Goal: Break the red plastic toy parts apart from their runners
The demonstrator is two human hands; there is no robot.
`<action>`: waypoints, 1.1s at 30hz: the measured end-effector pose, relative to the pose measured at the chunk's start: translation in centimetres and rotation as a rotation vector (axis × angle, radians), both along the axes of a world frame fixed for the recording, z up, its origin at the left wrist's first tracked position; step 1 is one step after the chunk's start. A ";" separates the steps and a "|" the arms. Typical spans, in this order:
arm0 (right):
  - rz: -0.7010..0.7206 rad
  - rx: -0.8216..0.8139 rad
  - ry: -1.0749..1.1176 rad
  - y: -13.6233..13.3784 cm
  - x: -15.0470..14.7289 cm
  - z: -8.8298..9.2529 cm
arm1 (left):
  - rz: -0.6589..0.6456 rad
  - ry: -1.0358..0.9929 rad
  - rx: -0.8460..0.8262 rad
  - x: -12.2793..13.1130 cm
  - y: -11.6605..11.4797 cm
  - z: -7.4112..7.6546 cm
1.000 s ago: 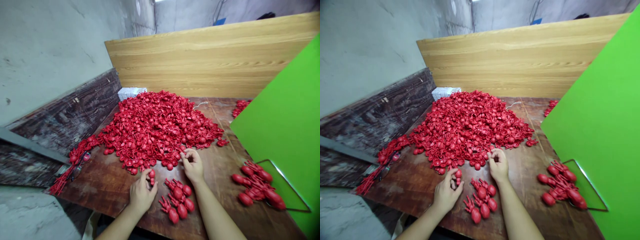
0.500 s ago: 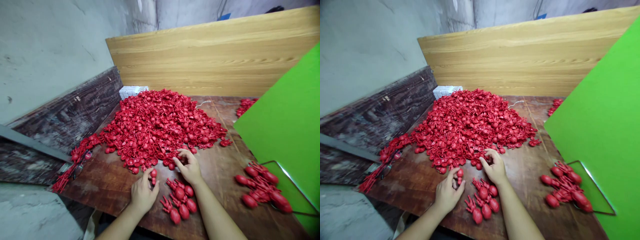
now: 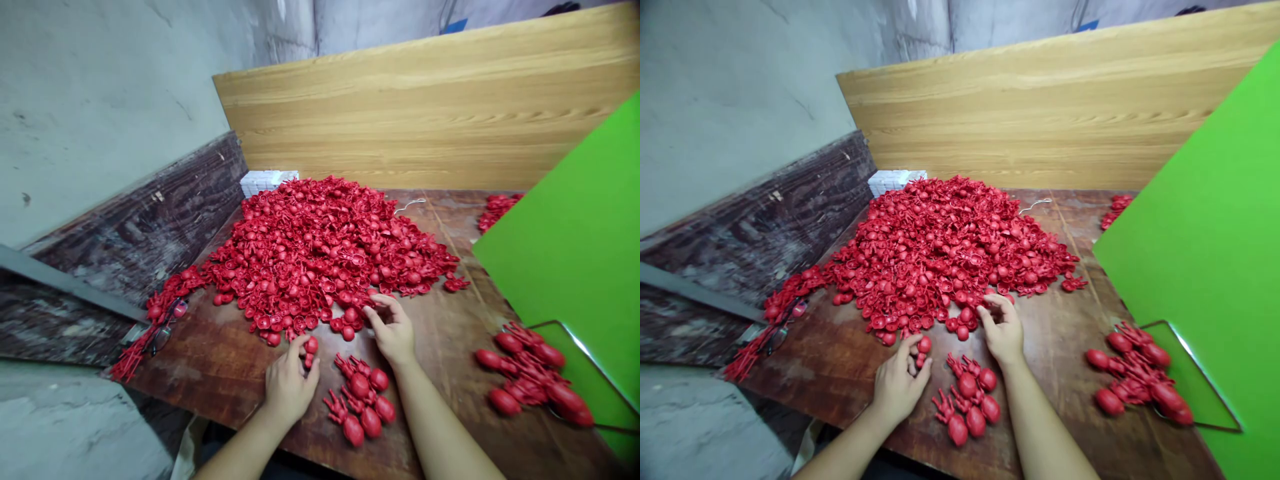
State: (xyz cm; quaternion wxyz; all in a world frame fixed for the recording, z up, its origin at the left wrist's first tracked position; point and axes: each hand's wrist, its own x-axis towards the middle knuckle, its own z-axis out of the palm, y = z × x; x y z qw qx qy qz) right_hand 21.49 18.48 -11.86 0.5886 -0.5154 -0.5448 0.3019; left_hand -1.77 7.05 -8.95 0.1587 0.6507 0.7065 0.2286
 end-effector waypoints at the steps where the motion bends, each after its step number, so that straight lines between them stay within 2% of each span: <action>1: -0.019 -0.005 0.040 0.1 0.1 -0.1 | 0.002 -0.006 -0.002 0.0 0.0 0.0; 4: -0.019 -0.024 0.143 0.2 0.4 0.0 | 0.013 -0.069 0.013 0.0 -0.1 -0.1; 11: 0.122 -0.109 0.246 -0.7 0.0 0.8 | -0.043 -0.393 0.058 0.8 1.1 0.7; 15: 0.146 -0.121 0.267 -1.0 -0.6 1.4 | -0.077 -0.428 0.092 2.3 2.9 1.4; 18: 0.140 -0.108 0.233 -1.2 -0.6 1.9 | -0.118 -0.499 0.137 4.2 5.3 1.4; 22: 0.159 -0.100 0.186 -1.4 -0.7 2.2 | -0.114 -0.912 0.141 6.8 8.6 0.5; 25: 0.174 -0.115 0.217 -1.4 -0.9 1.8 | -0.112 -1.102 0.187 7.6 9.5 -0.4; 28: 0.200 -0.113 0.204 -1.3 -1.0 1.5 | -0.149 -1.023 0.250 7.3 9.2 -1.0; 31: 0.223 -0.089 0.095 -1.2 -0.8 1.8 | -0.219 -0.895 0.250 6.9 8.8 -1.3; 33: 0.227 -0.071 0.057 -1.1 -0.7 2.2 | -0.221 -0.888 0.241 6.9 8.8 -1.3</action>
